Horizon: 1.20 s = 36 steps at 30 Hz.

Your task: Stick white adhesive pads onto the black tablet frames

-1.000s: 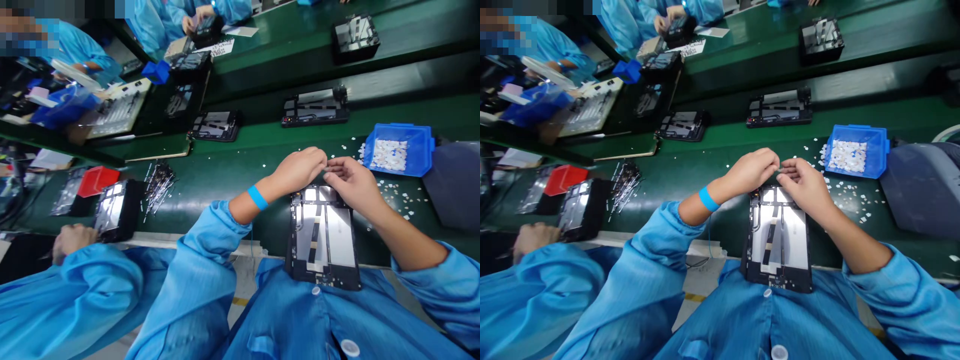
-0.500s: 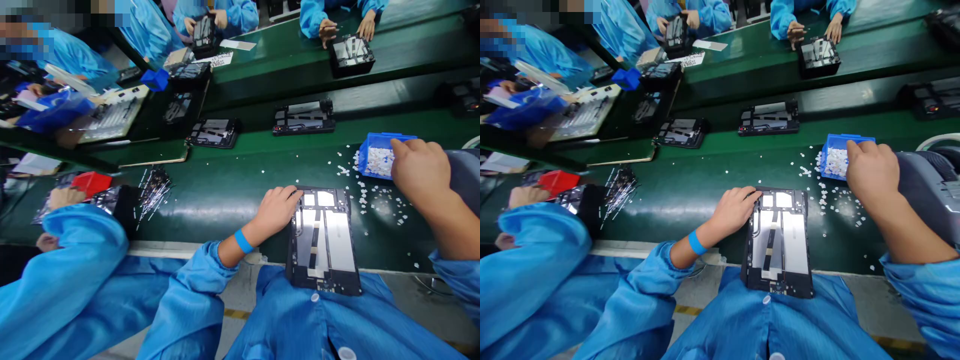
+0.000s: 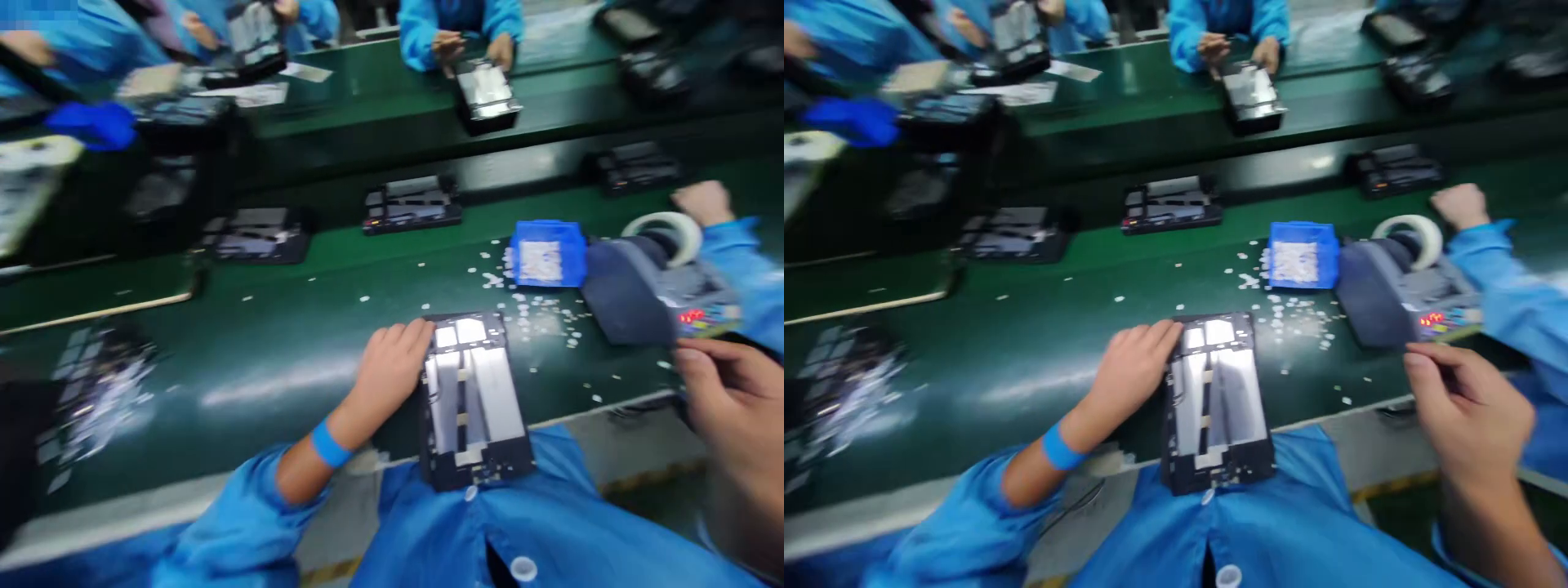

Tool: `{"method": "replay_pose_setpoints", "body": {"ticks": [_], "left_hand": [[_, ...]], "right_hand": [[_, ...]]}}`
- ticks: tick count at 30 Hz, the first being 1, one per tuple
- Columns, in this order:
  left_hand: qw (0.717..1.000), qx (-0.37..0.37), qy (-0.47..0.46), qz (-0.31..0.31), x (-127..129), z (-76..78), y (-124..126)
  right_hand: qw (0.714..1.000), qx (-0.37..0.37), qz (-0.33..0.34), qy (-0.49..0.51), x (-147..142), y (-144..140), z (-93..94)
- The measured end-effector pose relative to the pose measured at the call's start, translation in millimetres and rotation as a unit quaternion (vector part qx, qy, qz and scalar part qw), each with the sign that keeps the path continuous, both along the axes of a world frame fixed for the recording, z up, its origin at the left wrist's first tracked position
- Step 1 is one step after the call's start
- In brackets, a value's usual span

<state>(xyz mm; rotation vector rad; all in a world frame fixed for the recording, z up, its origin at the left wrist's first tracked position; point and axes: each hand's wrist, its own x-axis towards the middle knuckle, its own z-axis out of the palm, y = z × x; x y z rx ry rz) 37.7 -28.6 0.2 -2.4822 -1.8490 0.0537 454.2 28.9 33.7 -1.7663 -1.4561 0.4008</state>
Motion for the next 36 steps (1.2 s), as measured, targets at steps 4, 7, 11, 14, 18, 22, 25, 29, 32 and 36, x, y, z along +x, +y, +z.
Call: {"method": "replay_pose_setpoints", "body": {"ticks": [4, 7, 11, 14, 18, 22, 25, 29, 32, 36], "left_hand": [[0.999, 0.011, -0.039, 0.020, -13, -9.8, 11], [0.995, 0.030, -0.090, 0.030, -19, -11.6, 18], [0.991, 0.058, -0.117, 0.037, -19, 3.1, 12], [0.989, 0.072, -0.124, 0.036, -18, 11.3, 6], [0.982, 0.089, -0.162, 0.042, -21, 14.6, 0], [0.960, 0.088, -0.252, 0.079, -17, 20.6, -8], [0.919, 0.050, -0.374, 0.116, 4, 26.5, -12], [0.810, -0.066, -0.556, 0.174, 43, 29.1, -7], [0.702, -0.145, -0.667, 0.203, 61, 28.0, -1], [0.606, -0.139, -0.750, 0.227, 66, 24.1, 3]], "right_hand": [[0.972, -0.035, -0.136, 0.187, 51, 2, -26.9], [0.947, -0.080, -0.130, 0.281, 73, 17, -49.3], [0.905, -0.119, -0.086, 0.399, 71, 36, -64.3], [0.881, -0.132, -0.063, 0.449, 67, 51, -66.6], [0.869, -0.134, -0.065, 0.472, 66, 54, -68.2], [0.870, -0.148, -0.067, 0.466, 39, 21, -66.0], [0.871, -0.173, -0.010, 0.459, -13, -6, -57.2], [0.862, -0.204, 0.145, 0.440, -101, -12, -38.3], [0.845, -0.239, 0.236, 0.416, -155, -7, -28.4], [0.849, -0.243, 0.310, 0.351, -192, -7, -27.4]]}}
